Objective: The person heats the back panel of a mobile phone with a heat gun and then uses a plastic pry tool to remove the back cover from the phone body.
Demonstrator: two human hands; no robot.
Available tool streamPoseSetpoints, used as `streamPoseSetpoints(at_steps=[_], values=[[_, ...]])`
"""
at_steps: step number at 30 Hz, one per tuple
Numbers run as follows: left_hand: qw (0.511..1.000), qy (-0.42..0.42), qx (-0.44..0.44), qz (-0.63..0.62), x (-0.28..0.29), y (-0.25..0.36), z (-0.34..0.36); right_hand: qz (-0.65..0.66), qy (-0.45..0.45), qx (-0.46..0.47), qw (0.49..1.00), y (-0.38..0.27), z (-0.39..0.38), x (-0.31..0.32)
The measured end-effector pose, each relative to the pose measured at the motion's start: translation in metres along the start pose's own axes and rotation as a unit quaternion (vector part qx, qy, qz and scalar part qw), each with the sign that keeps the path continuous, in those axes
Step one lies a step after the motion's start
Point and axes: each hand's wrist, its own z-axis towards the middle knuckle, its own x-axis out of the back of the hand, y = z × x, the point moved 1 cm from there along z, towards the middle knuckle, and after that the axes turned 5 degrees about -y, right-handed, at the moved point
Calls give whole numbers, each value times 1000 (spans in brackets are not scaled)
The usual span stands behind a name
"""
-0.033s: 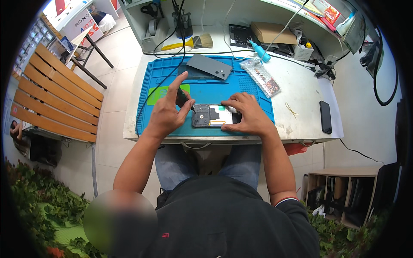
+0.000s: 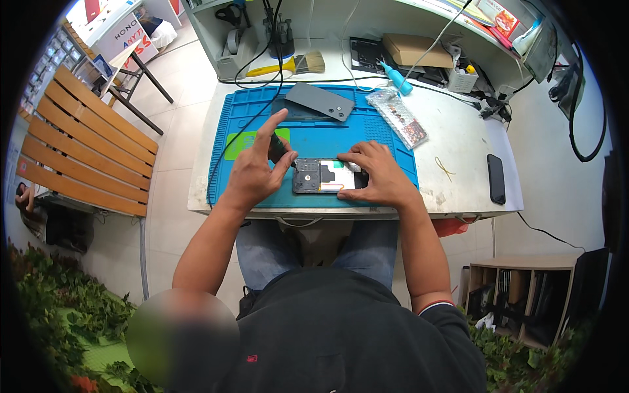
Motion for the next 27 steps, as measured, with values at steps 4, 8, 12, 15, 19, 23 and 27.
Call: streamPoseSetpoints(at_steps=[4,8,12,15,19,23,27], values=[[991,-109,-62,-51,12,1,10,0,-1,3,1000,-1,-1,0],[989,-146,15,-7,15,17,16,-6,-10,-4,1000,-3,0,2],[988,-131,-9,-79,18,19,25,-6,-15,-8,1000,-5,0,3],[988,-147,23,-50,18,15,24,-6,-16,-12,1000,-6,-1,3],[989,-136,17,-52,22,23,29,-15,-19,-13,1000,-6,-1,3],[991,-133,5,-22,24,19,28,-22,-23,-12,999,-7,-2,4],[986,-119,3,-115,23,12,24,-25,-32,-9,999,-9,-1,4]])
